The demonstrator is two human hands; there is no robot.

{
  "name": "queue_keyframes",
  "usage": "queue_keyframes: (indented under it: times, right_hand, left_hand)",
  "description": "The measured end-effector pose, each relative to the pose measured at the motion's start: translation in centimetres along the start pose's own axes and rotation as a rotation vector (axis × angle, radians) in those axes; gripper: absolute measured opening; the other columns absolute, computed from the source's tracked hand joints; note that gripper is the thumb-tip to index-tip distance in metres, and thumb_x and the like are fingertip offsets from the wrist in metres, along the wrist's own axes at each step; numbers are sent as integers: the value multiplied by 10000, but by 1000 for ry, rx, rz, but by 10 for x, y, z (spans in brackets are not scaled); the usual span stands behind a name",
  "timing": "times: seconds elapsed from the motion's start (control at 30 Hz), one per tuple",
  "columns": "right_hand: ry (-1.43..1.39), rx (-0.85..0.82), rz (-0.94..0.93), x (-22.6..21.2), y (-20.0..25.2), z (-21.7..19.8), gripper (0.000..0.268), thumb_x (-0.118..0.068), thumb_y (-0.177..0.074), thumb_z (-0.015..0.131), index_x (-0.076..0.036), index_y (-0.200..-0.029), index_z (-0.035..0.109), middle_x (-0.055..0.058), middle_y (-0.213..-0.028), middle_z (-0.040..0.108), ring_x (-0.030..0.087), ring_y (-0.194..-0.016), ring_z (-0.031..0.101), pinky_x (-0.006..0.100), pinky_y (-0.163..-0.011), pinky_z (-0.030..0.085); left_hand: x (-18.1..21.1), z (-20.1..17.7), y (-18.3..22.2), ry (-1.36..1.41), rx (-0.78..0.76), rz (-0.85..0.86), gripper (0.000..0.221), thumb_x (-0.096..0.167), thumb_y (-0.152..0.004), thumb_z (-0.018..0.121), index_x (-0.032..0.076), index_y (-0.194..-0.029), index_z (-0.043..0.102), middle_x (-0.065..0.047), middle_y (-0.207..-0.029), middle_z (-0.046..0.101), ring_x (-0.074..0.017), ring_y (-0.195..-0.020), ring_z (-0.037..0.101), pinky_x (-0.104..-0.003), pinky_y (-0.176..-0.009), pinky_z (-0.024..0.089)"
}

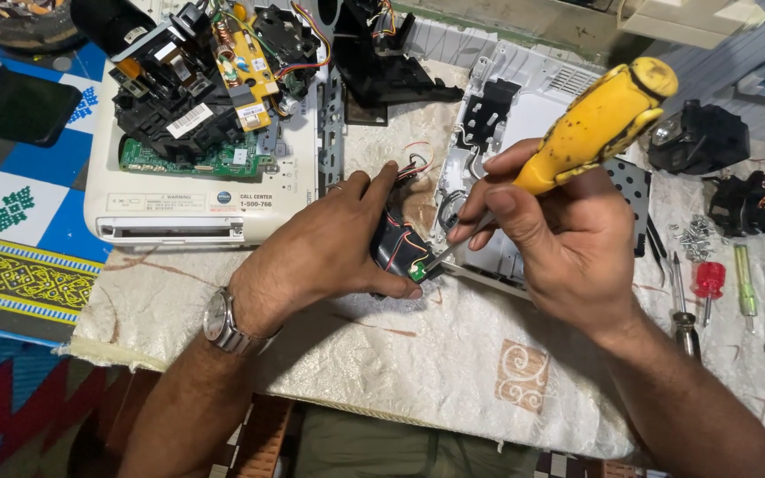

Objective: Disassembling the internal components of a projector, including removing the fan, optical engine, and disconnecting wiring.

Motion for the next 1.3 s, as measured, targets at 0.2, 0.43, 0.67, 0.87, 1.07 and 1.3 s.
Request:
queue_keyframes:
  times: [0.2,0.43,0.67,0.87,1.07,1.3]
  right_hand:
    - [193,75,-164,-10,6,1,210,-175,-962,695,30,-986,655,117,-831,724,210,-730,807,240,-651,716]
    - [193,61,-220,-10,6,1,154,-63,-947,691,84,-990,678,195,-983,744,243,-762,795,269,-667,712]
    - [-263,-290,-112,23,8,-2,178,150,-950,493,81,-1004,648,270,-1182,690,366,-947,788,393,-867,758]
    - [-314,-479,-91,21,-6,5,262,-134,-1063,540,86,-1191,603,206,-1167,681,287,-944,768,371,-860,733]
    - [-325,-586,7,23,-12,9,212,-137,-1051,574,30,-1162,644,179,-1179,701,248,-960,742,336,-887,698]
    - [71,-427,-18,-12,-15,10,292,-40,-1019,548,57,-1292,578,191,-1245,662,320,-1159,728,427,-1100,634]
  left_hand:
    - [-1,1,-1,-39,-7,-12,1377,596,-618,959,23,-1594,175,-272,-1282,522,-433,-1133,578,-496,-889,501]
    - [1,1,-3,-15,-55,-57,1354,526,-647,944,38,-1606,124,-276,-1346,488,-427,-1153,577,-502,-893,509]
    - [2,2,-5,-19,-80,-77,1394,507,-641,954,30,-1619,83,-293,-1395,453,-436,-1194,557,-487,-961,485]
    - [-2,3,-7,-10,-91,-105,1437,495,-607,987,42,-1621,75,-275,-1453,416,-425,-1258,516,-480,-1007,460]
    - [2,1,-1,-7,-112,-130,1434,537,-635,966,73,-1636,49,-257,-1455,419,-404,-1291,496,-465,-1049,440]
    - [29,-27,16,-241,116,194,1038,580,-868,766,63,-1607,253,-271,-1380,471,-445,-1330,357,-575,-1043,376]
Point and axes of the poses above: each hand's wrist, its own y-axis away from the middle knuckle, its own z-axis out of the palm, x = y × z, the point moved 7 cm from there along -y, towards the middle knuckle
